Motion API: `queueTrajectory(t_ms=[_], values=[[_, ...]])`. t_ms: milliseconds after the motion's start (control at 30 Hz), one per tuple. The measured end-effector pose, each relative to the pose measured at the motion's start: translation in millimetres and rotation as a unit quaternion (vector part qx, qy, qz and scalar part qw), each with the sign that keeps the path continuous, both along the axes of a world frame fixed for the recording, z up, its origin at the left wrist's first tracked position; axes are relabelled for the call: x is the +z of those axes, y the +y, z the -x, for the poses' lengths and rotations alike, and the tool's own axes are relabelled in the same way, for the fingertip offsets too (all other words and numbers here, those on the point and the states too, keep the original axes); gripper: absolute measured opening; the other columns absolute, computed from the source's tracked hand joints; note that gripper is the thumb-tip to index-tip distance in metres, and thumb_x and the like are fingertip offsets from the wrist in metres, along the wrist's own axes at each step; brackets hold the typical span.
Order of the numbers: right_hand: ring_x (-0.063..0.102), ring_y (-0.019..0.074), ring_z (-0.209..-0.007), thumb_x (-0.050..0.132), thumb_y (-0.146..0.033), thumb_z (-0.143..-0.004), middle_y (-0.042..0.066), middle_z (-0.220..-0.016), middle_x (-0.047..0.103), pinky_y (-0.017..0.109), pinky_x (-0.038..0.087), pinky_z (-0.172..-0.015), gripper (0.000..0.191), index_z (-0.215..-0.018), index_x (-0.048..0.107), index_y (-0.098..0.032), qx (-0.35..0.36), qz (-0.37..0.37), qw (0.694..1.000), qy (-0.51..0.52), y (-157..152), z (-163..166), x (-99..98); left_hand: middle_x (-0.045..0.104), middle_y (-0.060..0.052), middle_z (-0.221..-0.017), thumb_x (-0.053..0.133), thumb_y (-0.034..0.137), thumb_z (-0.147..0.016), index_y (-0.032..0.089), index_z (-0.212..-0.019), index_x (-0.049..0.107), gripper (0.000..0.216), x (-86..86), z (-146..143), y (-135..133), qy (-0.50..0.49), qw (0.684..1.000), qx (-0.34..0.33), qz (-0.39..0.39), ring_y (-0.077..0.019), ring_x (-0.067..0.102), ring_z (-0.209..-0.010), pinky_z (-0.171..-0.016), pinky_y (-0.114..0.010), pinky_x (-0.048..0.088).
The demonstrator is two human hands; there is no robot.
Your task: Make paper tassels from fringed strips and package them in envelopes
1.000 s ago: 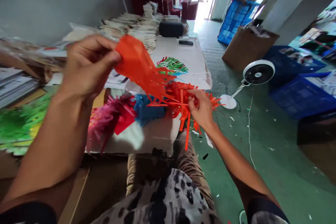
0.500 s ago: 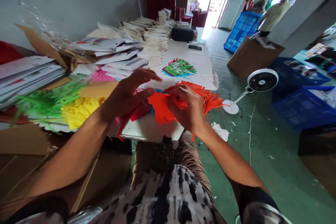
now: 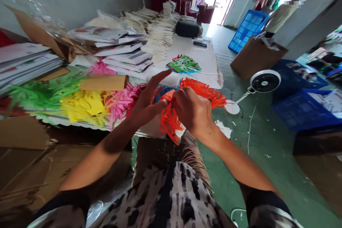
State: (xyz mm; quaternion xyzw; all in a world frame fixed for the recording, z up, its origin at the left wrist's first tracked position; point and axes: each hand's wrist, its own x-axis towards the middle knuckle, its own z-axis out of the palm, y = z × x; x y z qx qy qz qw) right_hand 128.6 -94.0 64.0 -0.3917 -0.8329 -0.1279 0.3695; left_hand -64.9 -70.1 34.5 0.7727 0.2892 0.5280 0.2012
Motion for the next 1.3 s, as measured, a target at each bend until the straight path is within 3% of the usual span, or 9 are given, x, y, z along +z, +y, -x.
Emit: queueTrajectory(t_ms=[167,300,500,700,833,933,1100,1200,1300], values=[[0.066,0.0143,-0.073,0.062,-0.018,-0.098,0.001,-0.087,0.070,0.029,0.047,-0.063,0.004,-0.097,0.063,-0.022,0.031,0.006,0.999,0.029,0.5,-13.6,6.8,0.040,-0.015,-0.168,0.076,0.046,-0.087,0.024,-0.161,0.035,0.088,-25.4,-16.1,13.5,-0.017,0.999,-0.017,0.032,-0.0354,0.037,-0.156,-0.128,-0.054,0.033],[0.068,0.0168,-0.078,0.057,-0.019,-0.101,0.003,-0.089,0.071,0.031,0.049,-0.068,0.008,-0.096,0.062,-0.023,0.045,0.004,0.999,0.024,3.6,-33.5,9.8,0.071,-0.011,-0.135,0.078,0.033,-0.081,0.025,-0.153,0.046,0.079,-45.8,-35.6,28.3,-0.072,0.979,-0.008,0.192,-0.0282,0.071,-0.117,-0.100,-0.044,0.059],[0.067,0.0165,-0.075,0.064,-0.027,-0.099,0.002,-0.091,0.072,0.031,0.051,-0.069,0.005,-0.096,0.063,-0.024,0.037,0.024,0.998,0.040,21.4,-85.0,-3.1,0.078,-0.005,-0.102,0.079,0.027,-0.068,0.016,-0.117,0.067,0.052,-30.9,-49.2,40.4,-0.139,0.936,-0.031,0.321,-0.0186,0.073,-0.087,-0.072,-0.027,0.061],[0.068,0.0186,-0.077,0.061,-0.028,-0.100,0.004,-0.091,0.073,0.034,0.052,-0.069,0.006,-0.096,0.063,-0.024,0.000,-0.016,1.000,0.019,29.4,-119.9,3.9,0.076,-0.003,-0.091,0.087,0.030,-0.064,0.016,-0.119,0.068,0.060,-23.4,-63.7,49.6,-0.188,0.859,-0.171,0.445,-0.0118,0.067,-0.066,-0.055,-0.022,0.056],[0.073,0.0216,-0.090,0.059,-0.023,-0.101,0.007,-0.096,0.076,0.035,0.055,-0.075,0.006,-0.100,0.063,-0.027,0.021,-0.075,0.996,-0.052,17.7,-119.6,26.0,0.060,0.003,-0.060,0.081,0.038,-0.076,0.012,-0.097,0.076,0.034,-23.5,-66.9,57.4,-0.072,0.892,-0.193,0.402,-0.0068,0.049,-0.048,-0.048,-0.021,0.047],[0.074,0.0209,-0.088,0.065,-0.016,-0.097,0.007,-0.098,0.079,0.034,0.054,-0.072,0.012,-0.105,0.066,-0.024,0.065,-0.124,0.985,-0.101,3.5,-111.4,29.0,0.067,0.000,-0.065,0.074,0.029,-0.081,0.014,-0.095,0.079,0.020,-23.1,-48.5,59.5,0.049,0.954,-0.113,0.274,-0.0119,0.062,-0.060,-0.060,-0.024,0.053],[0.066,0.0170,-0.074,0.065,-0.016,-0.098,0.004,-0.090,0.078,0.034,0.049,-0.071,0.008,-0.103,0.070,-0.020,0.106,-0.042,0.987,-0.109,-23.7,-82.8,-22.0,0.078,-0.009,-0.114,0.057,0.009,-0.089,0.022,-0.123,0.078,0.042,-34.2,29.3,47.8,0.363,0.927,0.074,0.052,-0.0212,0.073,-0.099,-0.081,-0.031,0.056],[0.062,0.0185,-0.081,0.063,-0.016,-0.100,0.005,-0.094,0.078,0.036,0.047,-0.079,0.011,-0.099,0.073,-0.021,0.077,0.021,0.991,-0.103,-39.9,-59.8,-73.5,0.078,-0.013,-0.114,0.052,0.011,-0.094,0.020,-0.129,0.075,0.043,-47.2,81.1,30.2,0.499,0.857,0.125,0.037,-0.0283,0.071,-0.107,-0.090,-0.042,0.057],[0.064,0.0233,-0.100,0.061,-0.011,-0.098,0.006,-0.114,0.079,0.042,0.045,-0.091,0.017,-0.100,0.073,-0.022,0.068,0.092,0.980,-0.160,-50.3,-43.8,-116.1,0.071,-0.017,-0.134,0.062,0.019,-0.090,0.017,-0.146,0.063,0.056,-56.3,108.8,-2.2,0.514,0.847,0.131,0.032,-0.0383,0.062,-0.129,-0.112,-0.060,0.047]])
